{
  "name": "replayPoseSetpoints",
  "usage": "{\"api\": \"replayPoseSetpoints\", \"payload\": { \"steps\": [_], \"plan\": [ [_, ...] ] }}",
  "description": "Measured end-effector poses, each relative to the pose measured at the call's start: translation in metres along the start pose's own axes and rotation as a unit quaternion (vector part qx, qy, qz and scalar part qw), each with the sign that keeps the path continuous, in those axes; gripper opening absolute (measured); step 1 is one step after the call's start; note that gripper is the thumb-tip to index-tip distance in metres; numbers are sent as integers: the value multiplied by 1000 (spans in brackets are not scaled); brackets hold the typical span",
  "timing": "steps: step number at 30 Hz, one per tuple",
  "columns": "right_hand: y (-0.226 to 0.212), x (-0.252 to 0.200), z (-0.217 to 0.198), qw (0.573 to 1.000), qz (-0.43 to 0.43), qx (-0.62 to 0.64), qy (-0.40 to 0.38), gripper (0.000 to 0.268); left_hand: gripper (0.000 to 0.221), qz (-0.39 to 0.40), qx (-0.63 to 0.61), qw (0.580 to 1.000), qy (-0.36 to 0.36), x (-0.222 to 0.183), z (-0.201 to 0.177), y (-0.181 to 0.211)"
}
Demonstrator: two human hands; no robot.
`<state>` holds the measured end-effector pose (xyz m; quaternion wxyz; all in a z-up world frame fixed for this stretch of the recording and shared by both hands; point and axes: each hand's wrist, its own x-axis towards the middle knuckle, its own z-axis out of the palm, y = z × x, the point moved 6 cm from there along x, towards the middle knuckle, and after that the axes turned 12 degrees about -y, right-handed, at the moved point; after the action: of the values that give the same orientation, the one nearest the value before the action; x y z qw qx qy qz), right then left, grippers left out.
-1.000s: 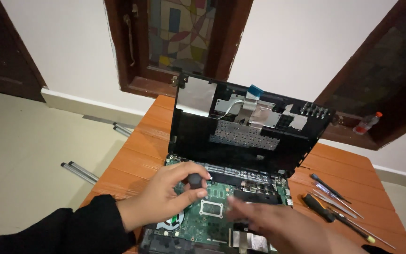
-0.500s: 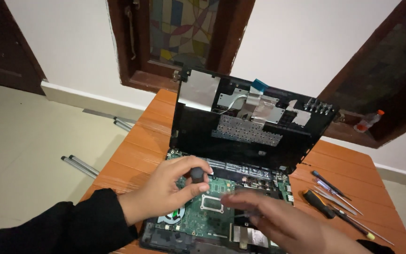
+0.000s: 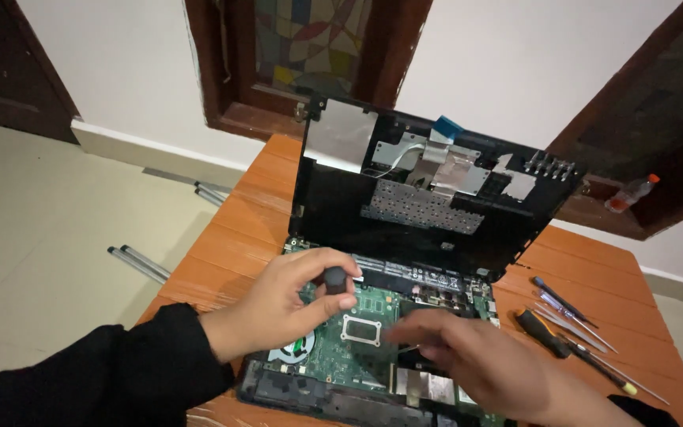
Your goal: Disassembling a laptop by unscrewing the motherboard and disconnecting internal components.
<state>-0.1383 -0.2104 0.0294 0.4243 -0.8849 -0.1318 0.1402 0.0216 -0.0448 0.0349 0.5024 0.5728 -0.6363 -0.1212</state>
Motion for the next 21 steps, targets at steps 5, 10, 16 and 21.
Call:
{"api": "replayPoseSetpoints", "payload": {
  "steps": [5, 10, 16, 21],
  "plan": [
    [-5, -7, -2, 934, -96, -306, 155, 67, 20, -5, 9, 1000, -4, 0, -1, 2],
    [-20, 1, -5, 945, -73, -288, 133, 47, 21, -3, 14, 1000, -1, -1, -1, 2],
    [8, 2, 12, 986, -131, 78, 62, 52, 22, -2, 21, 1000, -5, -1, 0, 0],
    [-2, -2, 0, 941, -226, -158, 194, 110, 21, -4, 15, 1000, -3, -2, 0, -1]
  ]
}}
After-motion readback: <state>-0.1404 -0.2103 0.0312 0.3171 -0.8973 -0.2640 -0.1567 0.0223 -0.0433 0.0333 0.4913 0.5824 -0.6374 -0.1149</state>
